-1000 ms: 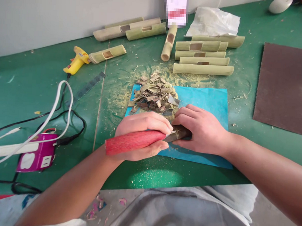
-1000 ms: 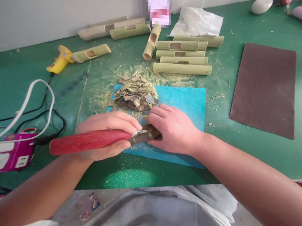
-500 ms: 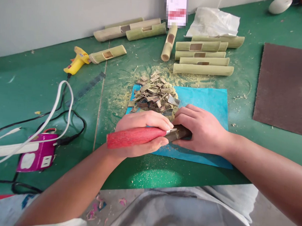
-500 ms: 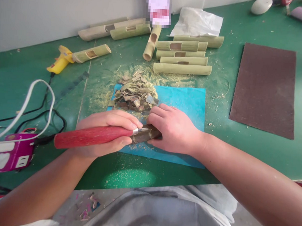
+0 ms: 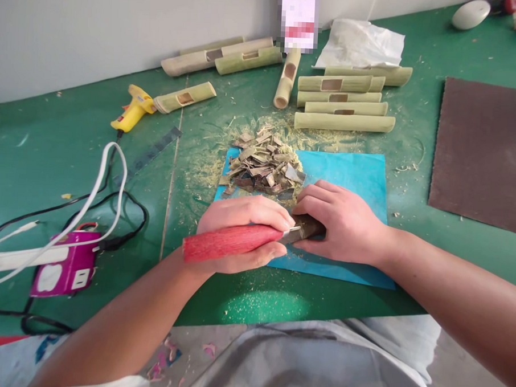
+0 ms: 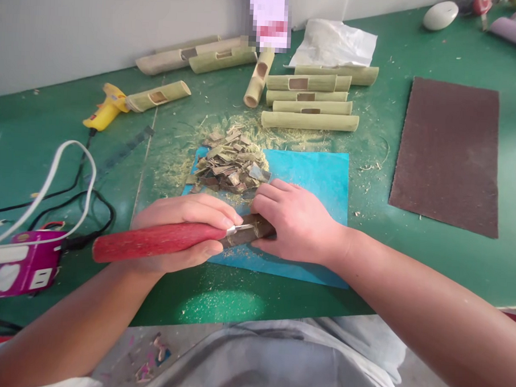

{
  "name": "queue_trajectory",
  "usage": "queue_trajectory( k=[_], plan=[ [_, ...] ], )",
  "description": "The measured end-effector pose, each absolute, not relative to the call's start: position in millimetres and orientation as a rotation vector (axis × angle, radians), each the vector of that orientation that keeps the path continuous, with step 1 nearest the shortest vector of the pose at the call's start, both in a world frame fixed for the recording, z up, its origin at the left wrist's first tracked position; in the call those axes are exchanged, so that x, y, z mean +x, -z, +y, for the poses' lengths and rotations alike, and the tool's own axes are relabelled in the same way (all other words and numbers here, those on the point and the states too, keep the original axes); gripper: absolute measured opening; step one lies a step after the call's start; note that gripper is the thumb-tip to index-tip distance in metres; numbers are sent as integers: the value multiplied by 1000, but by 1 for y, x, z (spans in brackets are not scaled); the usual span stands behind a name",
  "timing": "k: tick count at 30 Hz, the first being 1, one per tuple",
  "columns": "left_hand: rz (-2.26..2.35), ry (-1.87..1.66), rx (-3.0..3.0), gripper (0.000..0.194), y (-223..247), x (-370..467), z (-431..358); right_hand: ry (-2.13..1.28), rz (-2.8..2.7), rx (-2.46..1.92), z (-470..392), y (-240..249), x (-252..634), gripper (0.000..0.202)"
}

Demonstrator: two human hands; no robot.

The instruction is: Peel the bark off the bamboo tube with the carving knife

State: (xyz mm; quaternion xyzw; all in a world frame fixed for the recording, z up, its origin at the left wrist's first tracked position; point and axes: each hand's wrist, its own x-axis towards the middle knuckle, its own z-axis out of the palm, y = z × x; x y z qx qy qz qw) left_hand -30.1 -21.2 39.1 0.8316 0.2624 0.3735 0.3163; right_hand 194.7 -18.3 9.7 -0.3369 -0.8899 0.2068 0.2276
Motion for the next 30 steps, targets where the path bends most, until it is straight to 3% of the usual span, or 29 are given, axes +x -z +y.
queue_trajectory(
  k=[13,26,30],
  plan=[
    [749,-993,2186,5,-42,-27,-22,-556,-2447,-917,-19,-10,195,22],
    [721,-1241,2150,9,-38,-31,-27,-534,-2450,-921,-18,-9,196,26],
    [790,-1151,2159,3,-38,-30,-25,-538,-2442,-923,-18,-9,196,25]
  ],
)
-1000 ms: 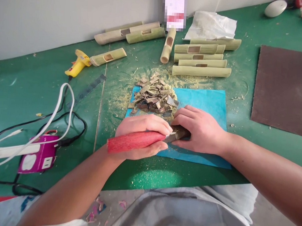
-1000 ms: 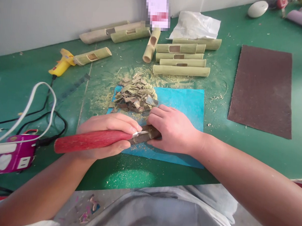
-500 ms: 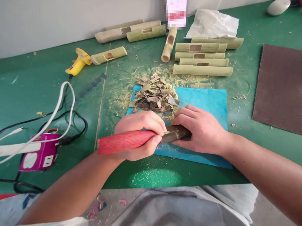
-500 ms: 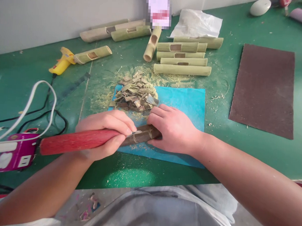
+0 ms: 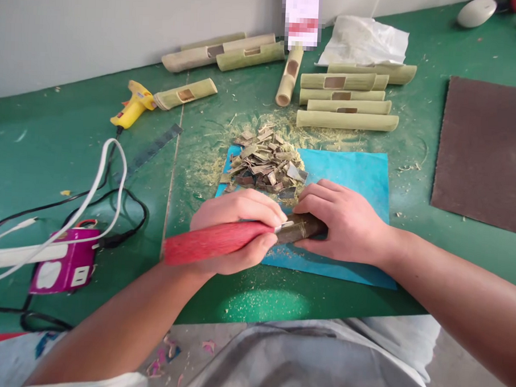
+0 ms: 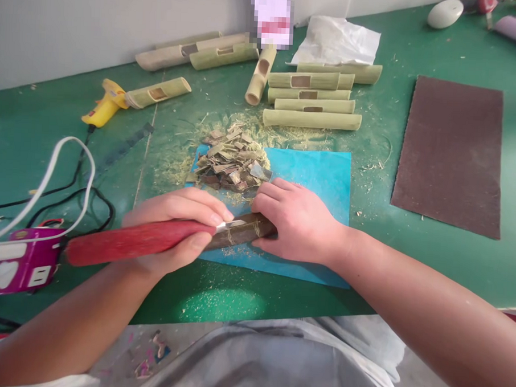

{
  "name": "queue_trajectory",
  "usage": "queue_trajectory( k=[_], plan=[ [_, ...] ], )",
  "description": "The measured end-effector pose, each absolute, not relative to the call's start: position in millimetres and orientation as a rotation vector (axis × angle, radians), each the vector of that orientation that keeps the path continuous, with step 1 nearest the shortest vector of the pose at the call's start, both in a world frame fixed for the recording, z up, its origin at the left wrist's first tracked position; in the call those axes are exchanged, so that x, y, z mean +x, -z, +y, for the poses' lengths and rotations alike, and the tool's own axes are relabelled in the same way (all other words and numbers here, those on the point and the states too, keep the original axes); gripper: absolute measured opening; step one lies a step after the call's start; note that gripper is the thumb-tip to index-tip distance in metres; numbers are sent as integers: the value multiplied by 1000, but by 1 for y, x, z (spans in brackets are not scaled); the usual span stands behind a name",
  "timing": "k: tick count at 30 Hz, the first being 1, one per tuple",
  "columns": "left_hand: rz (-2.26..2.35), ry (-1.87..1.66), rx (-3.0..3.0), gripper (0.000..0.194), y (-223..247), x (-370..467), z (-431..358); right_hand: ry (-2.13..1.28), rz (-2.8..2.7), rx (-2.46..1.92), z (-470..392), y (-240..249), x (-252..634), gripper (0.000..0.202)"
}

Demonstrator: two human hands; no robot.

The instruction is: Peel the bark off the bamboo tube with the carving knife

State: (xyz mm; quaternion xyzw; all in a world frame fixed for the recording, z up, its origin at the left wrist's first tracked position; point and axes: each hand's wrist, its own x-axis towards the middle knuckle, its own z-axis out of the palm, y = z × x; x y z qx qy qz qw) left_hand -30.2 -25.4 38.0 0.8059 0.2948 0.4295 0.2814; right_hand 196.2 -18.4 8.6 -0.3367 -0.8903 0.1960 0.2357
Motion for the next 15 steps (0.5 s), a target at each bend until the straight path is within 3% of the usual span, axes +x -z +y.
queue_trajectory(
  k=[5,15],
  plan=[
    [772,-978,2215,12,-40,-30,-24,-544,-2435,-917,-18,-9,195,24],
    [705,-1061,2188,10,-44,-27,-24,-539,-2444,-921,-19,-9,195,23]
  ],
)
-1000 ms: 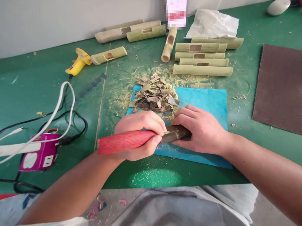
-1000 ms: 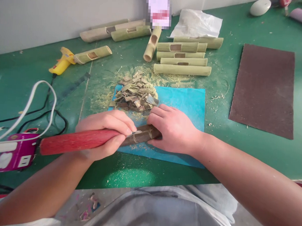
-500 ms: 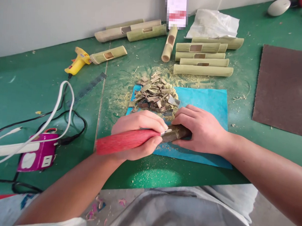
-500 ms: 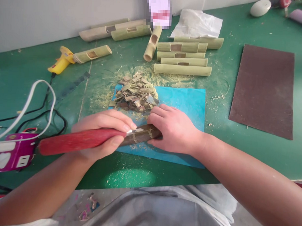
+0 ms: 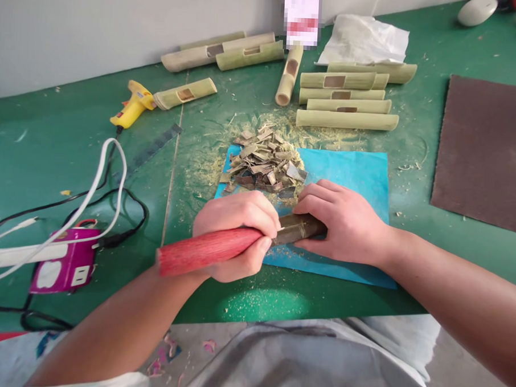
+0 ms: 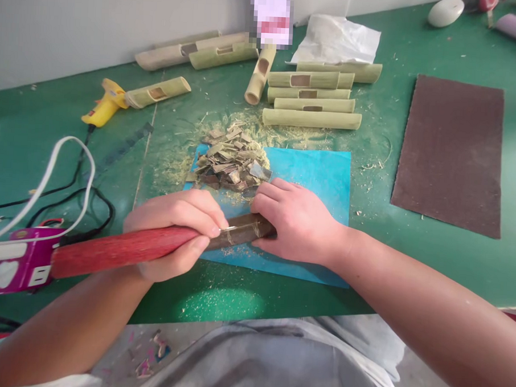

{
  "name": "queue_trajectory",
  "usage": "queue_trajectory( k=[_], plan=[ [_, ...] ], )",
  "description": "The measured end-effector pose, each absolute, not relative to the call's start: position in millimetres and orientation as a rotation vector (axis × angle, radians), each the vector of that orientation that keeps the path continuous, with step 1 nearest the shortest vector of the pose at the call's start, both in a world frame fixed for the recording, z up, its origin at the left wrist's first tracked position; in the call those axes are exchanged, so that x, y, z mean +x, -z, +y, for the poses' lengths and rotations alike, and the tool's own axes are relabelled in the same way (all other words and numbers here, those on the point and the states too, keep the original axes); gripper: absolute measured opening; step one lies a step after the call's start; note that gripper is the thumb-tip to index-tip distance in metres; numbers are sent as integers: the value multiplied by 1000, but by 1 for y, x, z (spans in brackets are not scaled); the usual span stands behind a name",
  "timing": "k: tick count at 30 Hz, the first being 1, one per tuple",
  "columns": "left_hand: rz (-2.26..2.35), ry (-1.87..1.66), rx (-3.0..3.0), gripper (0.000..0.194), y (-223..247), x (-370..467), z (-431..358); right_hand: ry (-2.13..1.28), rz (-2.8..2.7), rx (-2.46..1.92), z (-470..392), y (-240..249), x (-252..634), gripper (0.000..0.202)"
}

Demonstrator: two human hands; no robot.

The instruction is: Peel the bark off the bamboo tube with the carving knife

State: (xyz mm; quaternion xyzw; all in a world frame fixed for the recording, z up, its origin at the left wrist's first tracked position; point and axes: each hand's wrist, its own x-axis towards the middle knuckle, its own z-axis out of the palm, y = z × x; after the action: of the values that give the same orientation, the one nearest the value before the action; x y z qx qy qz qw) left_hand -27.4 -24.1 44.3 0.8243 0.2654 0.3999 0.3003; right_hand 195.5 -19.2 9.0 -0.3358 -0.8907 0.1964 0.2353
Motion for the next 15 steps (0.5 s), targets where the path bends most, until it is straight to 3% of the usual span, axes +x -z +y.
queue_trajectory(
  k=[15],
  plan=[
    [778,-1163,2146,9,-39,-31,-25,-567,-2466,-945,-18,-11,196,26]
  ],
)
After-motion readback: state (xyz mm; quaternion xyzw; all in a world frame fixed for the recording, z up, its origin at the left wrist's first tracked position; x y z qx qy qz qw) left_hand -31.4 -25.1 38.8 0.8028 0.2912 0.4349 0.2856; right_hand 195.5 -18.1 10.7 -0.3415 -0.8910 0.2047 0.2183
